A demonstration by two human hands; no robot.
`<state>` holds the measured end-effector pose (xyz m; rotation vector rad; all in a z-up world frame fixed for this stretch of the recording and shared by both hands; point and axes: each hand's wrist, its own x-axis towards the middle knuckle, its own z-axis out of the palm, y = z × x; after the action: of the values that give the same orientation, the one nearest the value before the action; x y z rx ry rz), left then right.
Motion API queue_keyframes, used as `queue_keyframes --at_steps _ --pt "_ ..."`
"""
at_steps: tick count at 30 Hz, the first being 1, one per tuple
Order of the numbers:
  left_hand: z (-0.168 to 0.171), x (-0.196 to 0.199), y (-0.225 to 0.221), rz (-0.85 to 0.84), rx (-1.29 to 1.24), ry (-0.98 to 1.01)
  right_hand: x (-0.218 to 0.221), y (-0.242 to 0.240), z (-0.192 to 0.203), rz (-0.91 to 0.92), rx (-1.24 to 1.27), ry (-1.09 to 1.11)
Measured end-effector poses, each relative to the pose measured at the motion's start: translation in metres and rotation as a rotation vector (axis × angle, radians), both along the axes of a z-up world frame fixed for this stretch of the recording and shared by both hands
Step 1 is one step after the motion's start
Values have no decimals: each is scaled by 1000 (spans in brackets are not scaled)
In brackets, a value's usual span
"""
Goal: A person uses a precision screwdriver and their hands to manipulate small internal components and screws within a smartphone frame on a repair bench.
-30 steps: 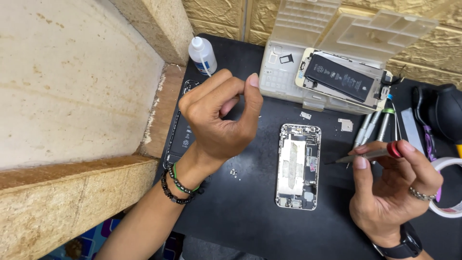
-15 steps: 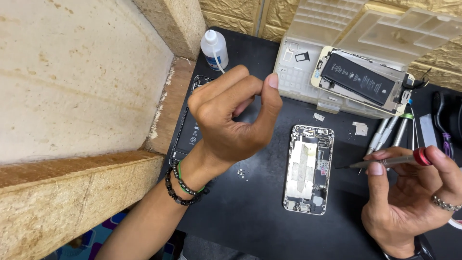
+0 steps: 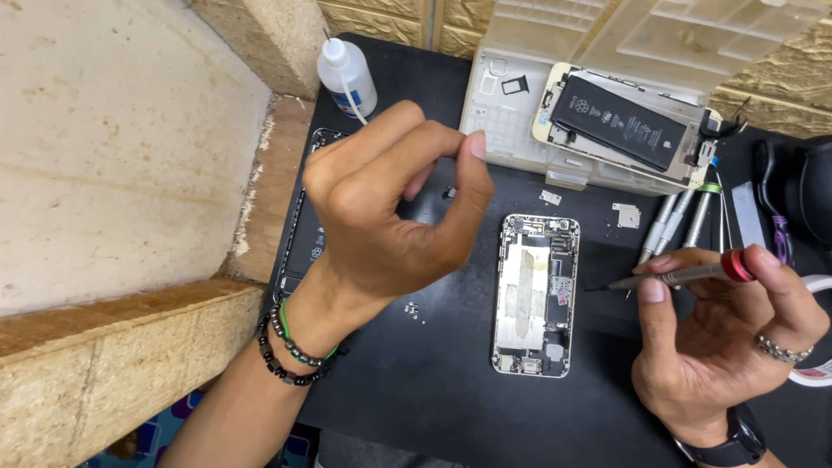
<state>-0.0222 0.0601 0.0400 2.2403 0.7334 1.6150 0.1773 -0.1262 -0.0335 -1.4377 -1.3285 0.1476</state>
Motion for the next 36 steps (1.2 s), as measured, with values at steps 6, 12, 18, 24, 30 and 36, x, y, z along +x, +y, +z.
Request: queue_keyframes --at_steps 6,12,18,24,30,36 --pt "0 -1 2 31 6 -18 3 -2 1 13 -23 -41" --pt "3 -5 3 22 -95 116 -5 0 4 -38 -45 15" --pt "-10 -16 11 -26 -265 619 -7 2 5 -51 -41 5" --pt "-19 -17 12 -47 -329 810 -6 0 1 -51 -41 35" --pt "-30 -16 13 -1 -229 833 -4 -2 0 -44 -53 27" --pt "-36 -13 12 19 -204 838 -8 2 5 -58 -39 35"
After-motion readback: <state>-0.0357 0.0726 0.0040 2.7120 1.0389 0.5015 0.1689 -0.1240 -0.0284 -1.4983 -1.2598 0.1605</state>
